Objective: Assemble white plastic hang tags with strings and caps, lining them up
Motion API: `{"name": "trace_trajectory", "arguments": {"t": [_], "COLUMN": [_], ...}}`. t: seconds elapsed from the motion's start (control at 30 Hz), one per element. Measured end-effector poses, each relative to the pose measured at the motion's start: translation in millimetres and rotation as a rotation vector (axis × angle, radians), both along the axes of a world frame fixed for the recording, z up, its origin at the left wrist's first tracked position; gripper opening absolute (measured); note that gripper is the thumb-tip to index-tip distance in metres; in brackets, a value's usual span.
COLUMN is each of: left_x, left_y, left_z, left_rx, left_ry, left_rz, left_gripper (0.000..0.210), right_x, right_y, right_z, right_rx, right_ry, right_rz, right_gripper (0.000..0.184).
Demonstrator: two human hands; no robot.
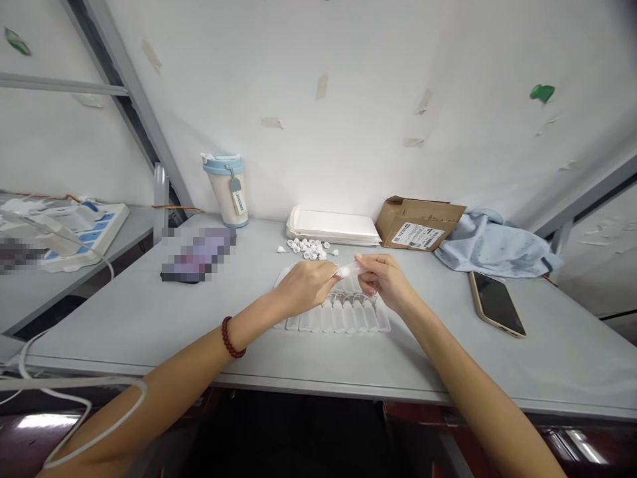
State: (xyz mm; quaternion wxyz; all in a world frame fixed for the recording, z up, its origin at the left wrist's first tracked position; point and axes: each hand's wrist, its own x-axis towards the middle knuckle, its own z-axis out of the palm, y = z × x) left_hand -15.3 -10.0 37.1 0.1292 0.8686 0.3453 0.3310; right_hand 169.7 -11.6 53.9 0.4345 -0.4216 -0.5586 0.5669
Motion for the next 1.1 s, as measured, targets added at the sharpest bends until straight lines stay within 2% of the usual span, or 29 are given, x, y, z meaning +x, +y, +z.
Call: {"name": "trace_trajectory", "arguments": {"t": [0.13,0.27,0.33,0.4,0.47,0.6,0.77,0.93,1.03,1.1], "left_x": [-9,-31,-45,-56,-63,-70,-73,-74,-73,-71], "left_y": [12,34,45,54,62,71,76,74,71,69], "left_z": [4.1,6.5,2.4,-4.7,-12.5,-23.8,-27.3,-26.7,-24.5,-21.8], "left_rx": [-0.059,-0.049,0.003,0.011,-0.004,-0.014,-0.033,-0.031,-0.052,-0.061], "left_ry": [0.001,0.137,0.277,0.387,0.461,0.523,0.567,0.562,0.544,0.528], "left_rz": [0.029,0.290,0.418,0.472,0.482,0.453,0.447,0.460,0.466,0.464], "left_gripper": [0.027,0.023,0.025,0.029,0.033,0.036,0.040,0.038,0.036,0.035], "right_x": [1,11,21,33,46,70,78,77,78,78], "right_y": [5,16,25,36,48,68,77,75,70,63], "right_z": [-1.7,-4.5,-9.6,-18.3,-29.5,-49.6,-60.1,-55.9,-44.2,-33.2], "right_rx": [0.006,0.081,0.143,0.219,0.291,0.401,0.446,0.481,0.538,0.537], "right_ry": [0.064,0.104,0.023,-0.124,-0.293,-0.585,-0.678,-0.758,-0.856,-0.885], "right_rz": [-0.086,-0.251,-0.341,-0.450,-0.507,-0.533,-0.523,-0.511,-0.550,-0.554], "right_gripper": [0.041,0.044,0.047,0.045,0.045,0.045,0.032,0.036,0.037,0.029]}}
